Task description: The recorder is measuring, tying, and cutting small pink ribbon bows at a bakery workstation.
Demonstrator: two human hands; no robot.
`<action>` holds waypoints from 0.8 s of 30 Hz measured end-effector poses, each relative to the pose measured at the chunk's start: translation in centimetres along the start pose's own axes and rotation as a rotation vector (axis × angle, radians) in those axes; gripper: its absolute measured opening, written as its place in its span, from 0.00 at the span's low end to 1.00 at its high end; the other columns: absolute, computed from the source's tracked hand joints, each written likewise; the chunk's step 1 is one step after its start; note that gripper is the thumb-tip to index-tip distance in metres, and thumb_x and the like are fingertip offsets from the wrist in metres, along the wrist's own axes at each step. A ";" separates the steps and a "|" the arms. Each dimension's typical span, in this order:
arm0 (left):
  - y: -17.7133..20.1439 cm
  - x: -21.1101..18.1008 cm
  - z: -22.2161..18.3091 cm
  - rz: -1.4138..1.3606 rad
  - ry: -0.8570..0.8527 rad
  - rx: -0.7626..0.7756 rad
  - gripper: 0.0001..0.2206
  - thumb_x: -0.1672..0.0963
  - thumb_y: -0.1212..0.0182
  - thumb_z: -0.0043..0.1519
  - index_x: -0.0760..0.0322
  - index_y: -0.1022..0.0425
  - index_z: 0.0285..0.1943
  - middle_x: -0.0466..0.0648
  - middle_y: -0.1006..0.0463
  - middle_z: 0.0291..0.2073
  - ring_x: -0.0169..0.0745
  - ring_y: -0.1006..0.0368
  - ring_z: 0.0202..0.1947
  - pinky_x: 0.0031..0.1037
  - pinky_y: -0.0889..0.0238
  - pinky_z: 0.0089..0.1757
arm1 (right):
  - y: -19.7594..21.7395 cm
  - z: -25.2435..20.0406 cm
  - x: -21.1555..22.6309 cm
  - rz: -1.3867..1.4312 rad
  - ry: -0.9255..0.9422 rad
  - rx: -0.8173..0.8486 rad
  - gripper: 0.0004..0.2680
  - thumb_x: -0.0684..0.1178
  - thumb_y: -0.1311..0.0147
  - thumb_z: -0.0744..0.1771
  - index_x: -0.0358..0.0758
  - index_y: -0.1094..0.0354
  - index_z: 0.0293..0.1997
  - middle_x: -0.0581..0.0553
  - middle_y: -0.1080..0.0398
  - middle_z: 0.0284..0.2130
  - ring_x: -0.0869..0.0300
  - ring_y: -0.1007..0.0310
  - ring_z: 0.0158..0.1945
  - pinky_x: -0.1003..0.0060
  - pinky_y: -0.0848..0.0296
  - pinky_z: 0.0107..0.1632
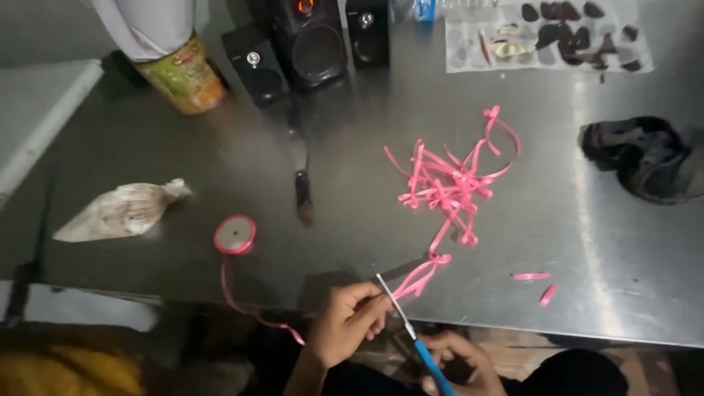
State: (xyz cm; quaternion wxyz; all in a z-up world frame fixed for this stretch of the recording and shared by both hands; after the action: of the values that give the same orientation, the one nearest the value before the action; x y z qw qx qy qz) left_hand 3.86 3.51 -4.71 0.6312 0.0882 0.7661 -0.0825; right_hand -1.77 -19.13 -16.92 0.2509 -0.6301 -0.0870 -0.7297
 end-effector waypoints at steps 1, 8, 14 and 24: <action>-0.3 0.5 -0.2 0.014 0.010 -0.003 0.11 0.56 0.41 0.67 0.70 0.22 0.35 0.41 0.25 0.20 0.23 0.31 0.21 0.19 0.37 0.26 | 0.4 -0.4 -0.3 0.017 0.002 -0.002 0.20 0.36 0.28 0.61 0.28 0.28 0.58 0.50 0.33 0.35 0.66 0.37 0.40 0.71 0.41 0.44; 0.5 0.6 -0.3 -0.029 -0.010 -0.030 0.10 0.57 0.38 0.66 0.71 0.22 0.35 0.42 0.26 0.20 0.24 0.32 0.21 0.19 0.38 0.26 | 0.0 0.3 -3.6 0.277 -0.231 0.135 0.20 0.36 0.31 0.62 0.30 0.33 0.59 0.47 0.27 0.35 0.67 0.34 0.35 0.70 0.40 0.39; 0.5 0.3 -0.5 -0.025 0.030 -0.068 0.10 0.57 0.40 0.67 0.71 0.23 0.36 0.41 0.26 0.21 0.23 0.33 0.22 0.19 0.38 0.27 | -1.3 1.2 -0.5 0.167 -0.125 0.057 0.20 0.35 0.29 0.60 0.28 0.29 0.57 0.49 0.30 0.34 0.67 0.36 0.37 0.69 0.39 0.42; -0.6 -2.9 -0.7 0.208 -0.071 -0.074 0.09 0.58 0.46 0.68 0.70 0.23 0.41 0.42 0.25 0.23 0.24 0.30 0.24 0.19 0.35 0.29 | -1.3 2.3 5.7 -0.190 -0.159 -0.112 0.23 0.36 0.26 0.57 0.32 0.27 0.56 0.50 0.29 0.28 0.65 0.30 0.37 0.65 0.34 0.50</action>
State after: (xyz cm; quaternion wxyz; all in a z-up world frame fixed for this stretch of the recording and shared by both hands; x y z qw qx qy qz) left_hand 3.64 3.04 -1.73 0.6660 0.1409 0.7325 0.0090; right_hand -0.78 -18.46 -10.73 0.1376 -0.6879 -0.1250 -0.7016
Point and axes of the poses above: each hand's wrist, its own z-axis towards the middle knuckle, its own y-axis out of the back of the hand, x = y × z, the point moved 5 cm from there along z, towards the middle knuckle
